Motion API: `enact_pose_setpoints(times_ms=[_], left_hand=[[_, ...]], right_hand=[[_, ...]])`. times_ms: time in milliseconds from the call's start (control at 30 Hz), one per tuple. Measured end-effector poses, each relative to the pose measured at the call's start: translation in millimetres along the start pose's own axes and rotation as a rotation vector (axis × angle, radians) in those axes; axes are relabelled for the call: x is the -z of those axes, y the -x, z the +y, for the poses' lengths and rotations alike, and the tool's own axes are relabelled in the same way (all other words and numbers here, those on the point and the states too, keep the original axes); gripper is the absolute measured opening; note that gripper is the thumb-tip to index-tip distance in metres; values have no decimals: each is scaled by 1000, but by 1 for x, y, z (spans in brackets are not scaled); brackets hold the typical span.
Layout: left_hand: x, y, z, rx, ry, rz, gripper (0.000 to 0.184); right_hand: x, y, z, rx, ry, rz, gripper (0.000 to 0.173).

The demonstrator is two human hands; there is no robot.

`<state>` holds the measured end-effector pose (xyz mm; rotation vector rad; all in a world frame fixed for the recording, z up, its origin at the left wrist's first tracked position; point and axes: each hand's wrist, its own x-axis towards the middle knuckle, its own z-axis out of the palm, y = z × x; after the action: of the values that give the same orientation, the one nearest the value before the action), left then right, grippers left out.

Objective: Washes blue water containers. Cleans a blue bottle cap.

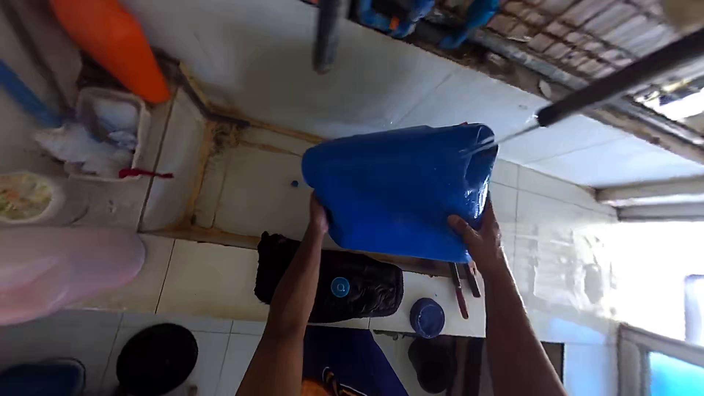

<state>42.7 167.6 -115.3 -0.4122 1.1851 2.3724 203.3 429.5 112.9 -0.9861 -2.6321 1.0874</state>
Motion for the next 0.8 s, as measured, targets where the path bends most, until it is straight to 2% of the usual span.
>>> enact_pose_setpoints(times_ms=[67, 167, 367, 500, 633, 733, 800], left_hand=[[3, -2, -27, 77, 11, 38, 52], [21, -17, -58, 186, 47, 90, 66], [64, -55, -74, 342, -47, 270, 82], [88, -76, -88, 398, -118, 290, 90], [95, -74, -73, 376, -187, 384, 90], [98, -74, -60, 342, -234, 479, 101], [107, -71, -49, 337, -150, 371, 104]], right_hand=[[-9, -14, -18, -26, 174, -33, 120], [-36, -28, -30, -74, 303, -53, 119], [-113, -34, -51, -148, 457, -56, 117], [-159, -38, -74, -207, 556, -49, 113], [-181, -47, -93, -186, 624, -58, 115], [-195, -51, -109, -131, 620, -66, 116], [-208, -53, -128, -78, 649, -56, 117]])
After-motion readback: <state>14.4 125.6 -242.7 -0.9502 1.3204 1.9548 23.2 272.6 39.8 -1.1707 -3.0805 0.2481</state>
